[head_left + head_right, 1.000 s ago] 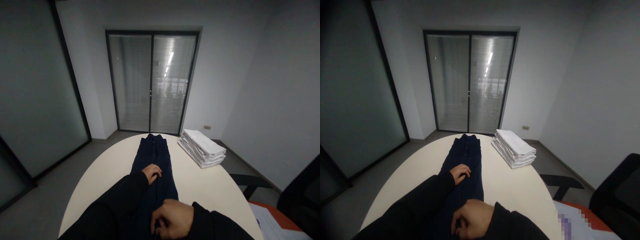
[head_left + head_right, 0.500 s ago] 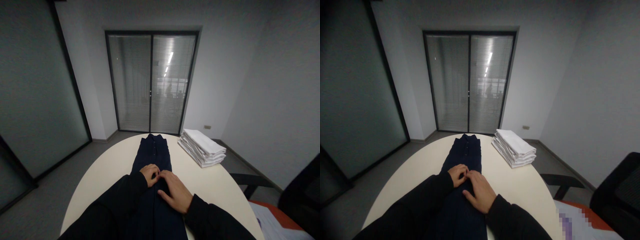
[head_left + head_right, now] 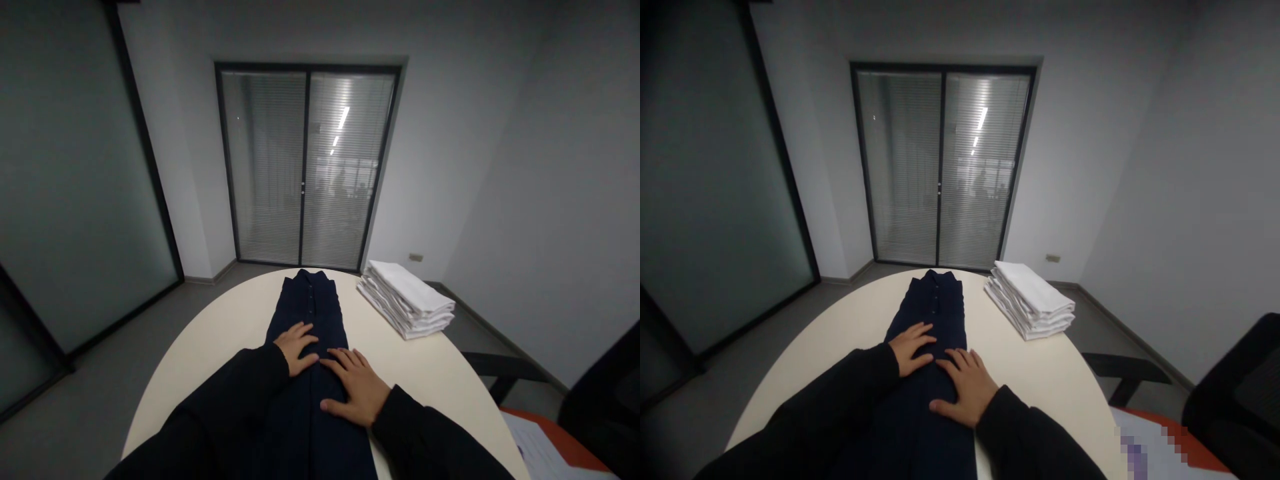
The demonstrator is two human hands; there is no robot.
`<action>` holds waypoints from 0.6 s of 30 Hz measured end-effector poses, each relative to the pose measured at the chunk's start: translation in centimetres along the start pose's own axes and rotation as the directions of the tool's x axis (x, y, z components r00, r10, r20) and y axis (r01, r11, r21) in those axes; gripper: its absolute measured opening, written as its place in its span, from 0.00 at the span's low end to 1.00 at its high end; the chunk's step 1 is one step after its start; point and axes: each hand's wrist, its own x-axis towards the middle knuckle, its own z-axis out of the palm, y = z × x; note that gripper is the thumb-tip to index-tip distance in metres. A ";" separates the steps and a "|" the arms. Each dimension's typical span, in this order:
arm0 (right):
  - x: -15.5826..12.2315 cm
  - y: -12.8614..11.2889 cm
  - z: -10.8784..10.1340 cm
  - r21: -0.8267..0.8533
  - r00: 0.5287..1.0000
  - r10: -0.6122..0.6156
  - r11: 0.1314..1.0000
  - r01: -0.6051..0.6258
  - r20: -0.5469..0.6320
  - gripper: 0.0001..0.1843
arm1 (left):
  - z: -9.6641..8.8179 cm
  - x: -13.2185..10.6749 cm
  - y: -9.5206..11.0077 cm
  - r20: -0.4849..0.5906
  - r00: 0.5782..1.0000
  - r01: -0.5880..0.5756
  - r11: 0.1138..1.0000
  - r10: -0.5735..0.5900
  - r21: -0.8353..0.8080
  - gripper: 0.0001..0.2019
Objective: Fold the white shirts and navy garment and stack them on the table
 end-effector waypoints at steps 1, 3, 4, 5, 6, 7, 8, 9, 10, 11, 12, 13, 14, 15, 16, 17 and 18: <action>0.2 0.1 -0.1 0.007 0.999 -0.004 1.000 0.004 -0.046 0.38 | -0.4 0.2 -1.0 -0.065 0.997 0.043 0.999 -0.042 0.015 0.25; 0.6 0.4 -0.2 0.020 0.992 0.001 1.000 0.002 -0.126 0.29 | -0.6 0.5 -3.2 -0.130 0.971 0.205 0.979 -0.202 0.010 0.26; 0.8 0.6 -0.3 0.018 0.988 0.005 1.000 -0.002 -0.152 0.27 | -0.5 0.5 -4.3 -0.119 0.956 0.268 0.963 -0.267 -0.009 0.26; 1.1 0.7 -0.3 0.008 0.986 0.003 1.000 -0.002 -0.168 0.26 | -0.3 0.5 -5.2 -0.105 0.945 0.308 0.951 -0.309 -0.029 0.26; 1.4 0.9 -0.4 -0.006 0.984 -0.002 1.000 0.001 -0.178 0.24 | 0.0 0.4 -5.9 -0.109 0.945 0.305 0.951 -0.308 -0.043 0.25; 1.7 1.0 -0.5 -0.018 0.983 -0.009 1.000 0.005 -0.184 0.23 | 0.2 0.4 -6.5 -0.121 0.949 0.288 0.956 -0.293 -0.056 0.24; 2.1 1.2 -0.6 -0.023 0.982 -0.010 1.000 0.005 -0.189 0.21 | 0.3 0.5 -6.9 -0.139 0.953 0.263 0.962 -0.270 -0.065 0.21; 2.6 1.4 -0.7 -0.017 0.981 -0.001 1.000 -0.002 -0.193 0.19 | 0.2 0.7 -7.2 -0.157 0.955 0.242 0.968 -0.251 -0.073 0.18; 3.1 1.7 -0.8 0.003 0.980 0.020 1.000 -0.020 -0.198 0.18 | 0.1 1.0 -7.5 -0.172 0.954 0.236 0.968 -0.247 -0.083 0.16; 3.7 2.1 -0.9 0.032 0.977 0.054 0.998 -0.048 -0.208 0.18 | -0.3 1.3 -7.7 -0.184 0.948 0.246 0.965 -0.260 -0.093 0.16; 4.4 2.6 -1.0 0.069 0.970 0.097 0.994 -0.083 -0.223 0.17 | -0.7 1.7 -7.9 -0.202 0.937 0.267 0.958 -0.283 -0.104 0.16; 5.2 3.2 -1.0 0.108 0.958 0.144 0.987 -0.121 -0.247 0.17 | -1.1 2.1 -8.2 -0.228 0.922 0.293 0.949 -0.313 -0.118 0.17; 6.0 4.0 -1.0 0.146 0.940 0.192 0.977 -0.156 -0.283 0.16 | -1.5 2.4 -8.6 -0.255 0.903 0.323 0.937 -0.347 -0.134 0.18; 6.9 4.8 -0.9 0.181 0.915 0.236 0.966 -0.184 -0.328 0.16 | -1.8 2.8 -9.0 -0.277 0.883 0.349 0.925 -0.379 -0.151 0.18; 7.7 5.7 -0.8 0.214 0.886 0.276 0.955 -0.207 -0.373 0.15 | -2.0 3.1 -9.5 -0.291 0.867 0.370 0.914 -0.404 -0.167 0.19; 8.6 6.7 -0.6 0.249 0.857 0.313 0.942 -0.225 -0.410 0.16 | -2.0 3.4 -10.1 -0.298 0.856 0.384 0.905 -0.423 -0.182 0.19; 9.4 7.6 -0.5 0.288 0.832 0.352 0.926 -0.244 -0.428 0.18 | -2.0 3.7 -10.6 -0.302 0.848 0.392 0.899 -0.436 -0.197 0.19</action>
